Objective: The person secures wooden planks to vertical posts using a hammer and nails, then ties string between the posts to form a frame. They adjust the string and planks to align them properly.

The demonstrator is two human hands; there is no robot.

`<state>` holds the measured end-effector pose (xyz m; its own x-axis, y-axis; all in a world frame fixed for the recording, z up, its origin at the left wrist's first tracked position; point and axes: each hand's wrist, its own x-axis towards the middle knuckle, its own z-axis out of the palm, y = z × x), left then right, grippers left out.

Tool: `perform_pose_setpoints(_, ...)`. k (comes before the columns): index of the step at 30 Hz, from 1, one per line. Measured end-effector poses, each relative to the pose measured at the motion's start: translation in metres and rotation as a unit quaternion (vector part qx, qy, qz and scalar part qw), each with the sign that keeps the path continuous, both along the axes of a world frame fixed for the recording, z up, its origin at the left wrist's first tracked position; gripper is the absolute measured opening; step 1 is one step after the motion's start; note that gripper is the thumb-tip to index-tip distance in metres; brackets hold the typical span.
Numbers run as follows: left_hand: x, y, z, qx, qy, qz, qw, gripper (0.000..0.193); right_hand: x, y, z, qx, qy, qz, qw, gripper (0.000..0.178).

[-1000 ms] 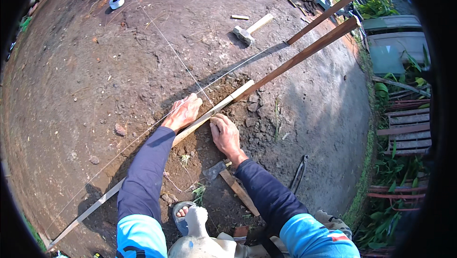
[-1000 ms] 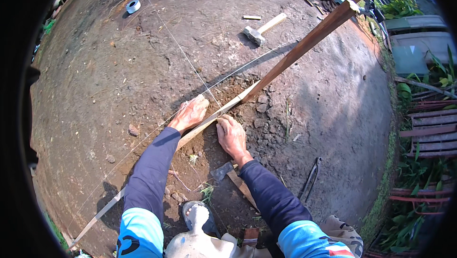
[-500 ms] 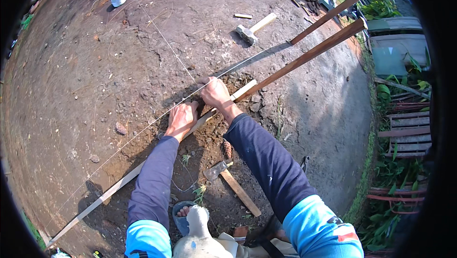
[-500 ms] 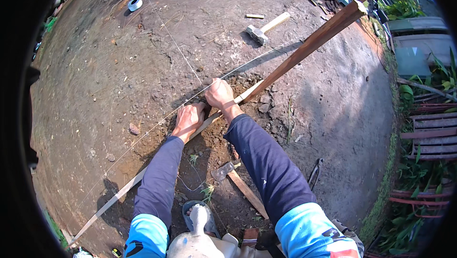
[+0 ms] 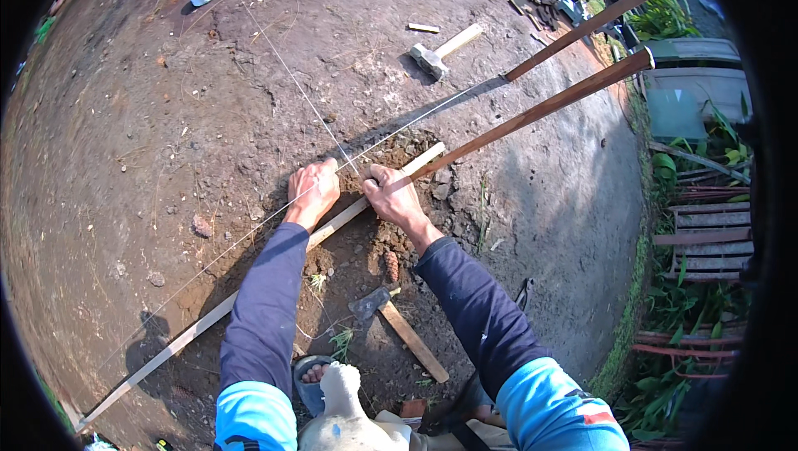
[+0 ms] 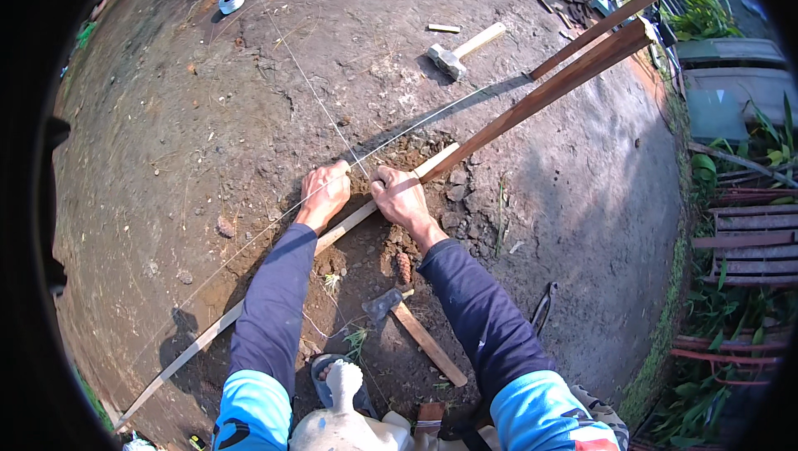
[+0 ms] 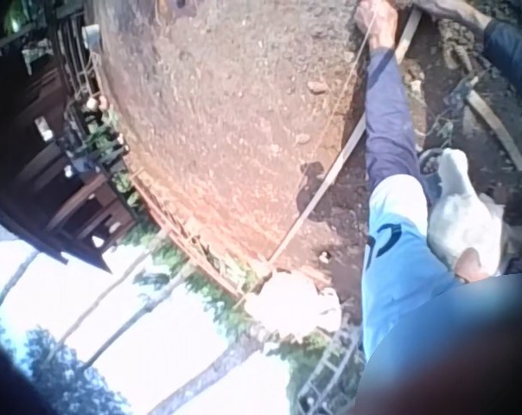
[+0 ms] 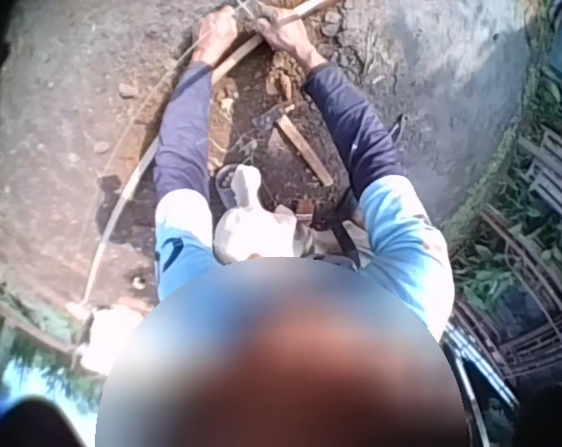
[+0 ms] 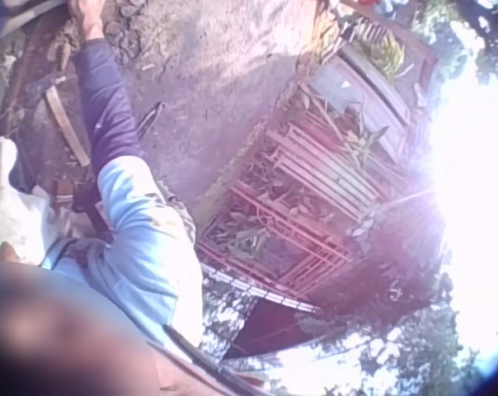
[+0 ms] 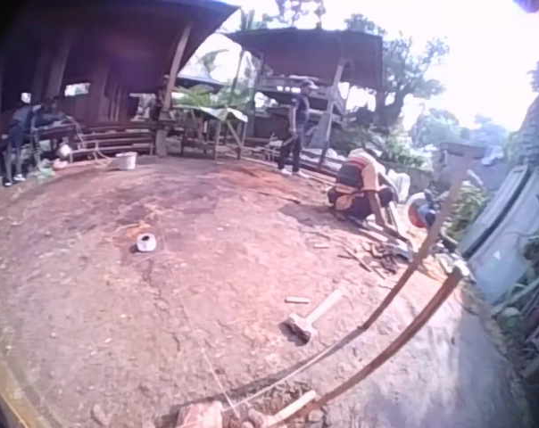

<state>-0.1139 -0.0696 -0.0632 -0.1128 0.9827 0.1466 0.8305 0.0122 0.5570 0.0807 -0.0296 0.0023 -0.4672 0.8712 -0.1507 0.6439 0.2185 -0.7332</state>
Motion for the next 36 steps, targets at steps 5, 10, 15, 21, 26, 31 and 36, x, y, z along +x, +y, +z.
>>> perform_pose_setpoints(5, -0.009, -0.02, 0.007, -0.003, -0.032, 0.014, 0.999, 0.011, 0.012, -0.01, -0.002, -0.012, -0.018, -0.029, 0.999, 0.019)
perform_pose_setpoints(10, -0.034, -0.027, 0.004, -0.039, -0.011, 0.074, 0.996, 0.018, 0.024, -0.026, -0.011, -0.079, 0.077, -0.056, 0.992, 0.023)
perform_pose_setpoints(15, -0.018, -0.002, 0.007, -0.053, -0.015, 0.102, 0.993, 0.021, 0.012, -0.032, 0.001, -0.036, 0.001, -0.076, 0.996, 0.026)
perform_pose_setpoints(21, 0.005, 0.011, 0.02, -0.072, -0.104, 0.133, 0.983, 0.024, -0.011, -0.042, 0.018, 0.053, -0.143, -0.061, 0.987, 0.019)
perform_pose_setpoints(26, 0.007, -0.01, 0.02, -0.005, -0.205, 0.163, 0.965, 0.022, -0.013, -0.051, 0.014, 0.142, -0.12, -0.017, 0.982, 0.013)
perform_pose_setpoints(31, 0.018, -0.035, 0.027, -0.069, -0.452, 0.191, 0.868, 0.019, -0.012, -0.034, 0.011, 0.122, -0.122, -0.011, 0.985, 0.019)
perform_pose_setpoints(36, 0.035, -0.044, 0.027, -0.02, -0.728, 0.16, 0.666, 0.014, -0.02, -0.01, 0.006, -0.021, -0.038, -0.04, 0.998, 0.03)
